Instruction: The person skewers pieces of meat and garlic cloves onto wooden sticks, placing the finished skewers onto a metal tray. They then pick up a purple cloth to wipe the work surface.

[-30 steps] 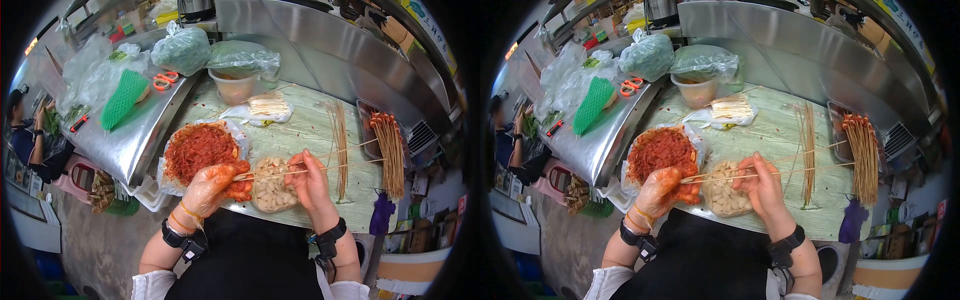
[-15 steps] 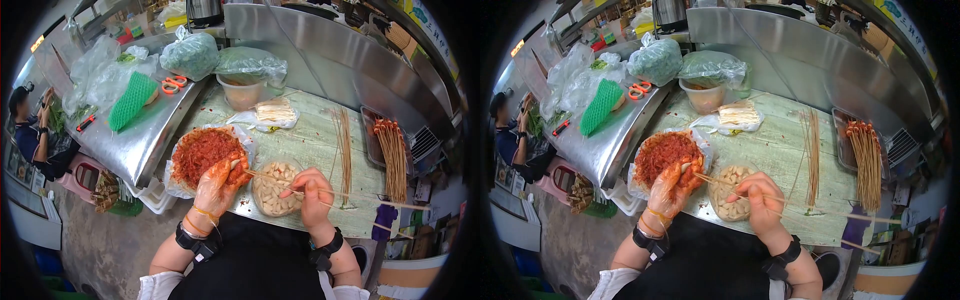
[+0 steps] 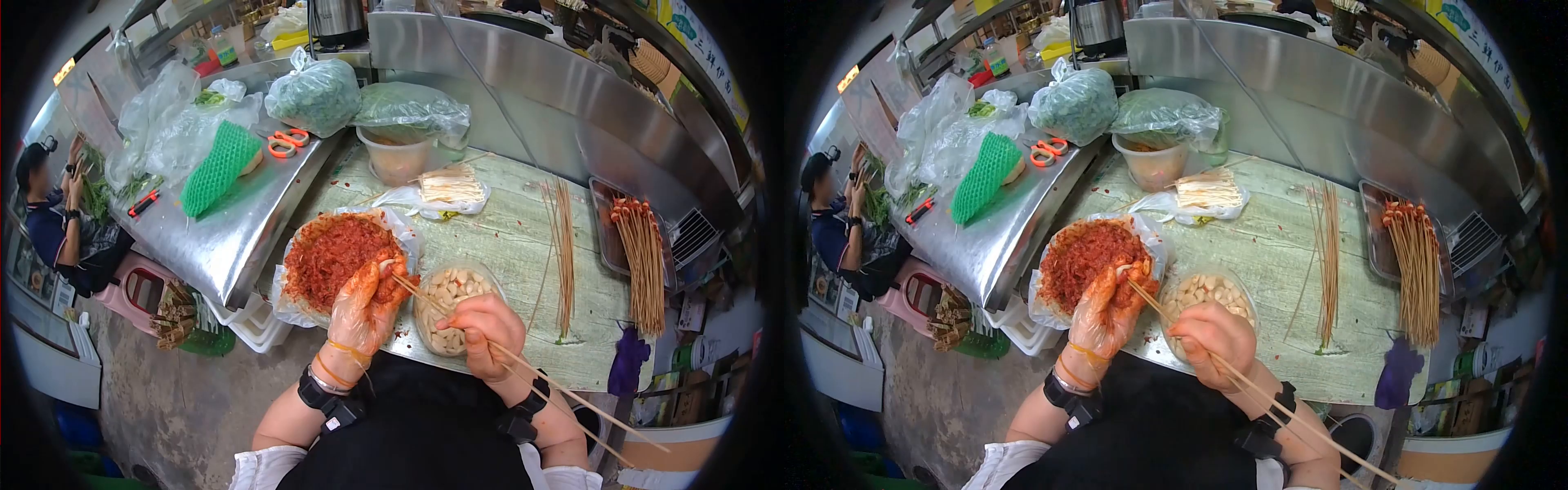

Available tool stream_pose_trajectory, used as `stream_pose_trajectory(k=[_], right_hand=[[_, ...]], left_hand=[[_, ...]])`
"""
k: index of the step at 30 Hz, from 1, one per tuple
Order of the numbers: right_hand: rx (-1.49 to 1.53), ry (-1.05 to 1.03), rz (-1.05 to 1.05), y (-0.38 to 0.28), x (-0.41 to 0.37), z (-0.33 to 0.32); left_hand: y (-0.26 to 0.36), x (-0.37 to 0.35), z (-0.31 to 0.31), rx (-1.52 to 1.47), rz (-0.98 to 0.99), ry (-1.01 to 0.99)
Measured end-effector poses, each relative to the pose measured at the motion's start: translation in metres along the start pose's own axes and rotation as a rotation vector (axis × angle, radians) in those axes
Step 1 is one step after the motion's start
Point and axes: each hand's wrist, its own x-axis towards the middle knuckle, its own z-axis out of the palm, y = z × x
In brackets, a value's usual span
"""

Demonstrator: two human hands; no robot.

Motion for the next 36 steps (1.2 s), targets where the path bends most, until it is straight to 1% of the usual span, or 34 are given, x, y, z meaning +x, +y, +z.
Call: stream_pose_trajectory(k=[2, 4, 6, 10, 12, 14, 18, 22, 27, 30, 32, 33, 35, 36], right_hand=[[-0.058, -0.072, 0.007, -0.003, 0.002, 0.001], [-0.056, -0.08, 0.0, -0.004, 0.005, 0.002], [-0.054, -0.089, -0.008, -0.005, 0.007, 0.005], [-0.059, -0.083, 0.005, -0.007, 0.009, 0.009], [-0.068, -0.093, 0.01, -0.009, 0.012, 0.009], [0.016, -0.025, 0.104, -0.009, 0.016, 0.009], [0.045, 0.003, 0.155, -0.012, 0.019, 0.006], [0.035, -0.027, 0.126, -0.011, 0.018, 0.009], [0.02, -0.038, 0.089, -0.009, 0.014, 0.015], [-0.045, -0.069, 0.032, -0.008, 0.014, 0.019], [-0.12, -0.147, -0.038, -0.01, 0.016, 0.021], [-0.12, -0.147, -0.038, -0.01, 0.017, 0.023], [-0.122, -0.141, -0.116, -0.006, 0.019, 0.026], [-0.122, -0.141, -0.117, -0.004, 0.019, 0.029]], left_hand=[[0.0, 0.001, 0.0, -0.001, 0.009, -0.005], [-0.001, 0.002, -0.001, -0.001, 0.018, -0.011], [-0.001, 0.003, -0.004, -0.003, 0.037, 0.031], [-0.003, 0.004, -0.007, 0.025, 0.064, 0.027], [-0.003, 0.003, -0.009, 0.094, 0.116, -0.023], [-0.001, 0.003, -0.008, 0.116, 0.1, -0.013], [-0.001, 0.002, -0.004, 0.117, 0.108, 0.03], [-0.001, 0.003, -0.005, 0.106, 0.1, 0.032], [0.0, 0.004, -0.007, 0.098, 0.144, 0.017], [0.0, 0.003, -0.008, 0.139, 0.182, 0.03], [-0.002, 0.005, -0.007, 0.176, 0.218, 0.057], [-0.002, 0.005, -0.007, 0.212, 0.254, 0.085], [-0.002, 0.004, -0.006, 0.221, 0.262, 0.095], [-0.001, 0.003, -0.005, 0.229, 0.269, 0.106]])
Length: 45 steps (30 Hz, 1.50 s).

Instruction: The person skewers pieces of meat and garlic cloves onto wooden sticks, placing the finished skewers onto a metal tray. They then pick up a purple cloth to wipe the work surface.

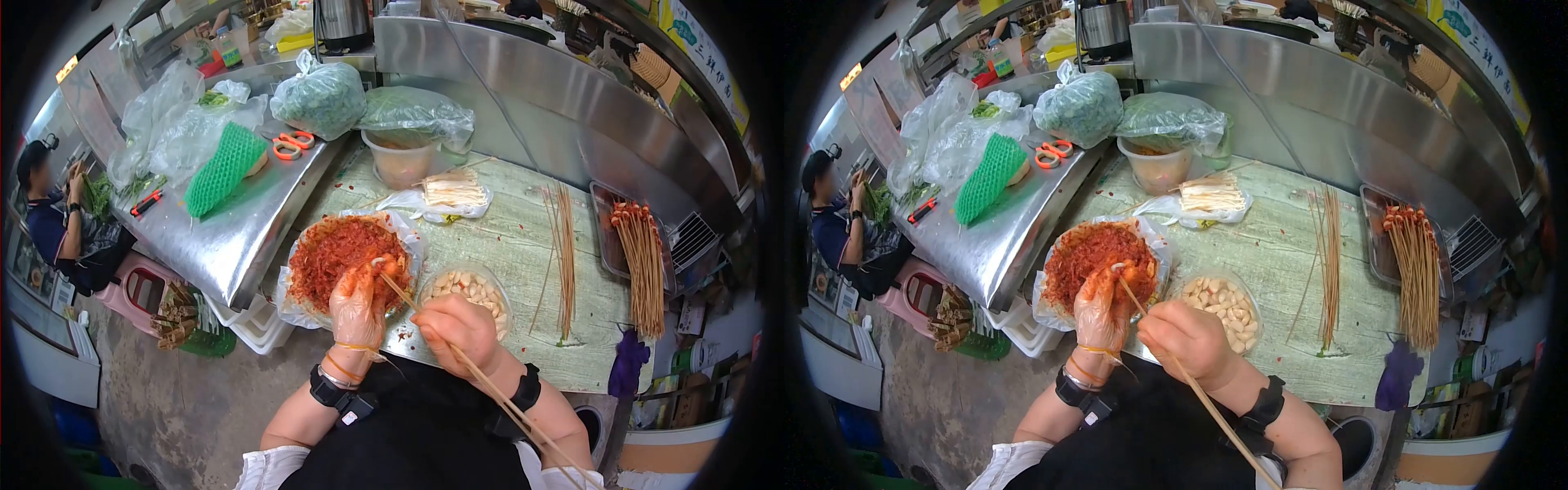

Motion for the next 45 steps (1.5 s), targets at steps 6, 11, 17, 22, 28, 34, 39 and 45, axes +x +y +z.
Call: stream_pose_trajectory(k=[6, 11, 17, 22, 28, 34, 39, 45], right_hand=[[-0.002, 0.009, -0.121, 0.003, 0.002, 0.009], [-0.037, -0.013, -0.068, 0.002, 0.005, 0.016], [-0.086, -0.01, -0.001, 0.011, 0.006, 0.033], [0.038, 0.055, 0.129, 0.022, 0.005, 0.04], [0.609, 0.147, 0.665, 0.007, -0.025, -0.047], [0.49, 0.806, 0.762, 0.037, -0.076, -0.141], [0.401, 1.228, 0.686, 0.106, -0.095, -0.259], [0.403, 1.476, 0.792, 0.203, -0.138, -0.317]], left_hand=[[0.0, 0.005, -0.007, 0.032, 0.051, 0.004], [-0.002, 0.01, -0.011, 0.06, 0.073, -0.007], [-0.005, 0.008, -0.009, 0.107, 0.058, -0.004], [-0.002, 0.014, -0.007, 0.176, 0.107, -0.069], [0.009, 0.043, -0.037, 0.17, 0.21, -0.02], [0.018, 0.034, -0.032, 0.37, 0.325, -0.193], [0.022, 0.027, -0.033, 0.573, 0.366, -0.071], [0.02, 0.029, -0.038, 0.741, 0.402, 0.002]])
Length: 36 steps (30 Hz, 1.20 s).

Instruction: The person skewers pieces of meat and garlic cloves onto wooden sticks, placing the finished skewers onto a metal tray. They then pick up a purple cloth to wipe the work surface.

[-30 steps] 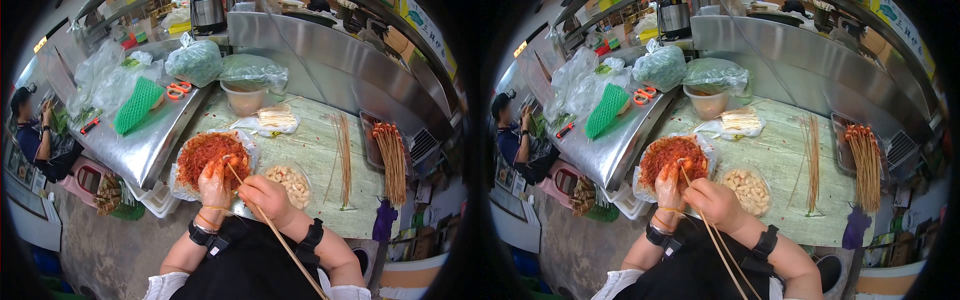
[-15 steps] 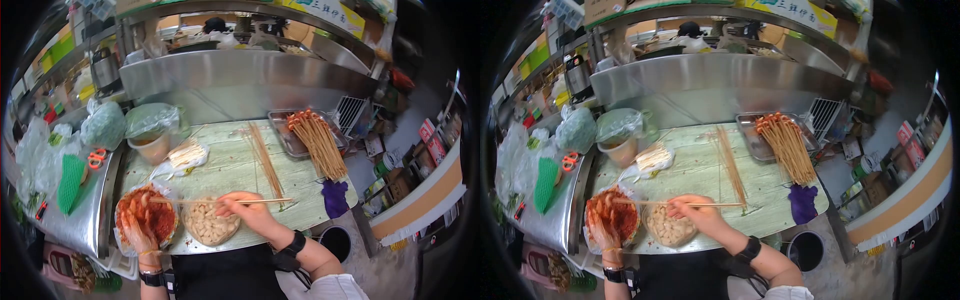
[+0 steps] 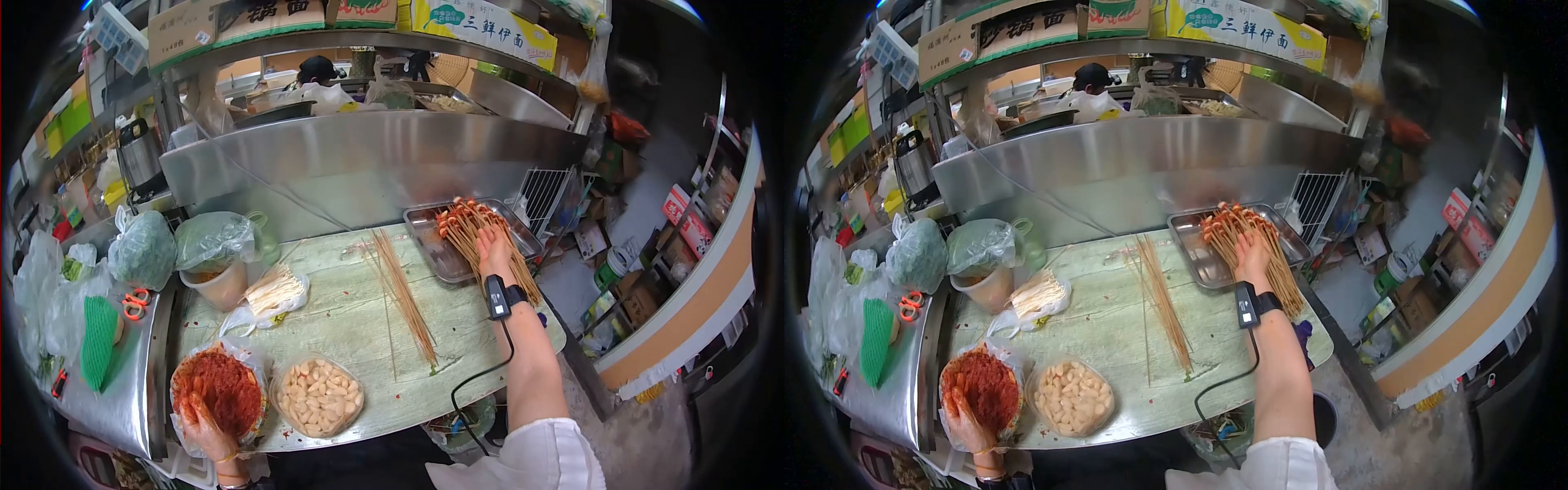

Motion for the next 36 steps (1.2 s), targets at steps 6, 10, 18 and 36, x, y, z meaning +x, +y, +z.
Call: stream_pose_trajectory(k=[6, 10, 18, 36], right_hand=[[0.058, 0.078, 0.078, 0.011, -0.011, -0.006], [-0.103, -0.223, 0.358, 0.017, -0.044, 0.001], [-1.947, -0.665, -0.556, 0.081, -0.108, 0.026], [-1.117, -0.748, 0.438, 0.02, -0.108, 0.072]], left_hand=[[0.0, 0.0, 0.0, 0.018, -0.031, 0.014], [0.005, -0.003, 0.001, 0.168, -0.001, 0.048], [0.02, -0.006, 0.008, 0.263, 0.061, 0.044], [0.006, -0.005, 0.002, 0.004, 0.005, 0.043]])
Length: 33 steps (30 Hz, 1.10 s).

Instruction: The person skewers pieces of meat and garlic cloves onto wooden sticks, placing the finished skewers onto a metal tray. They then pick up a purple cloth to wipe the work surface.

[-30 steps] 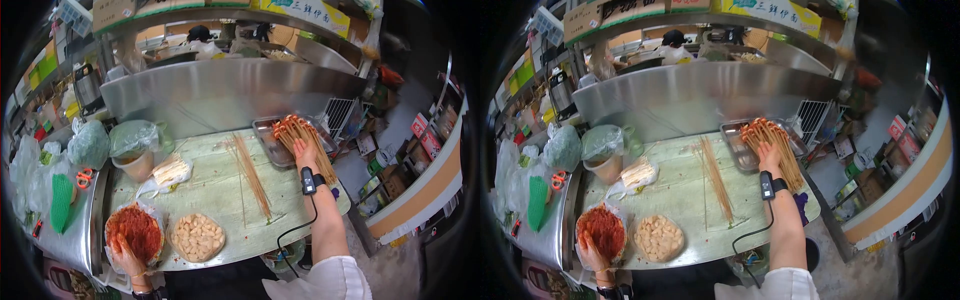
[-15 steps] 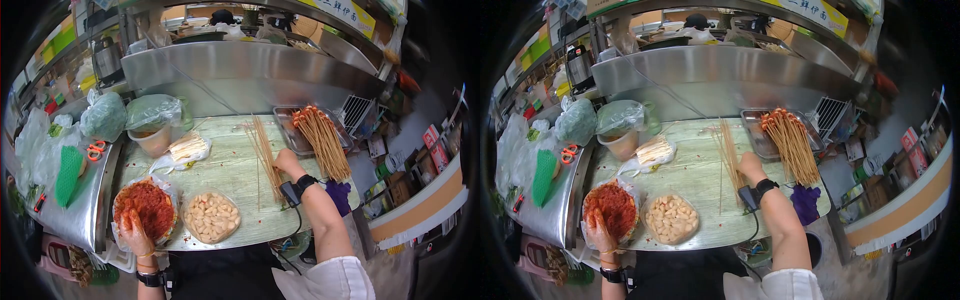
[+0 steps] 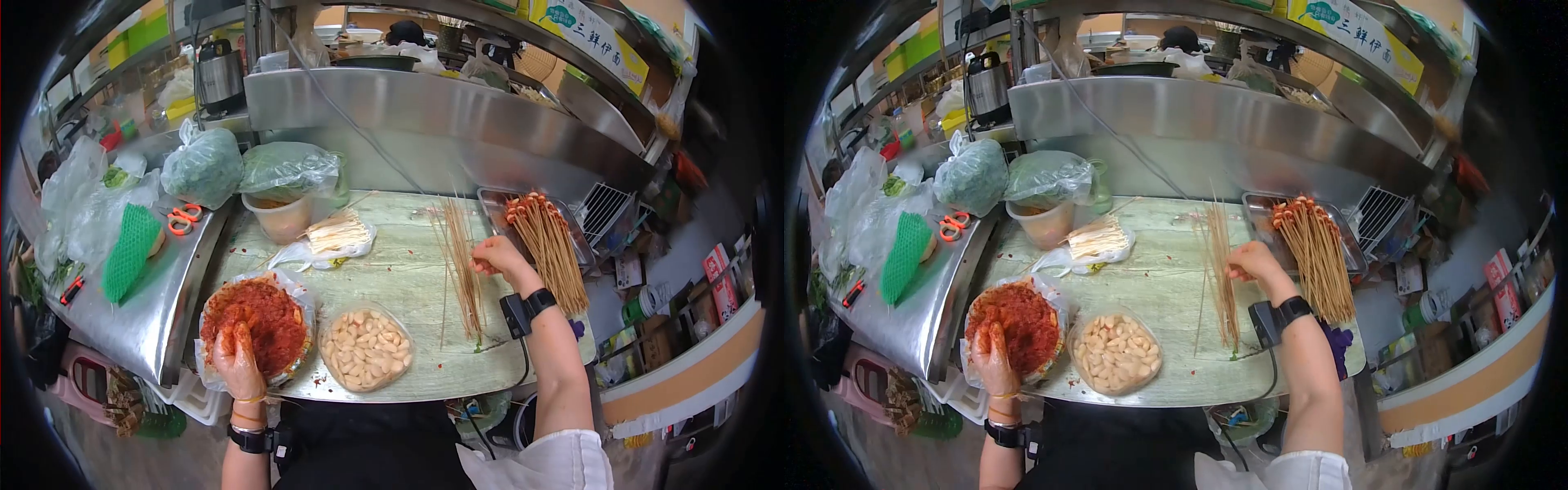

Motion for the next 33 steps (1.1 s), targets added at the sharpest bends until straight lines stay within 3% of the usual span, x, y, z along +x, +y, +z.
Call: stream_pose_trajectory(k=[6, 9, 11, 14, 15, 17, 18, 19, 22, 25, 27, 33], right_hand=[[0.008, 0.036, -0.127, -0.025, 0.048, -0.001], [0.038, 0.051, -0.112, -0.04, 0.049, 0.003], [0.117, -0.044, -0.069, -0.042, 0.033, 0.007], [0.308, 0.02, -0.211, -0.036, 0.005, 0.013], [0.314, -0.059, -0.271, -0.036, -0.002, 0.01], [0.463, -0.146, -0.453, -0.034, -0.028, 0.018], [0.492, -0.069, -0.501, -0.043, -0.055, 0.034], [0.519, -0.028, -0.502, -0.041, -0.062, 0.043], [0.464, 0.072, -0.649, -0.038, -0.089, 0.072], [0.521, 0.093, -0.734, -0.038, -0.105, 0.095], [0.561, 0.323, -0.854, -0.036, -0.111, 0.104], [0.534, 0.209, -0.812, -0.039, -0.139, 0.107]], left_hand=[[0.011, -0.002, 0.005, 0.115, 0.048, 0.006], [0.013, -0.003, 0.005, 0.143, 0.022, 0.014], [0.015, -0.002, 0.008, 0.151, 0.043, 0.012], [0.018, -0.003, 0.011, 0.184, 0.071, 0.054], [0.019, -0.003, 0.006, 0.301, 0.069, 0.016], [0.025, -0.004, 0.009, 0.233, 0.012, 0.021], [0.022, -0.003, 0.006, 0.317, 0.081, -0.003], [-0.008, 0.001, -0.006, 0.611, 0.32, -0.014], [0.016, -0.001, 0.002, 0.211, 0.041, -0.018], [0.001, 0.002, -0.001, 0.037, -0.037, -0.041], [0.002, 0.006, -0.007, -0.037, -0.047, -0.066], [0.033, 0.024, -0.021, -0.206, -0.126, -0.197]])
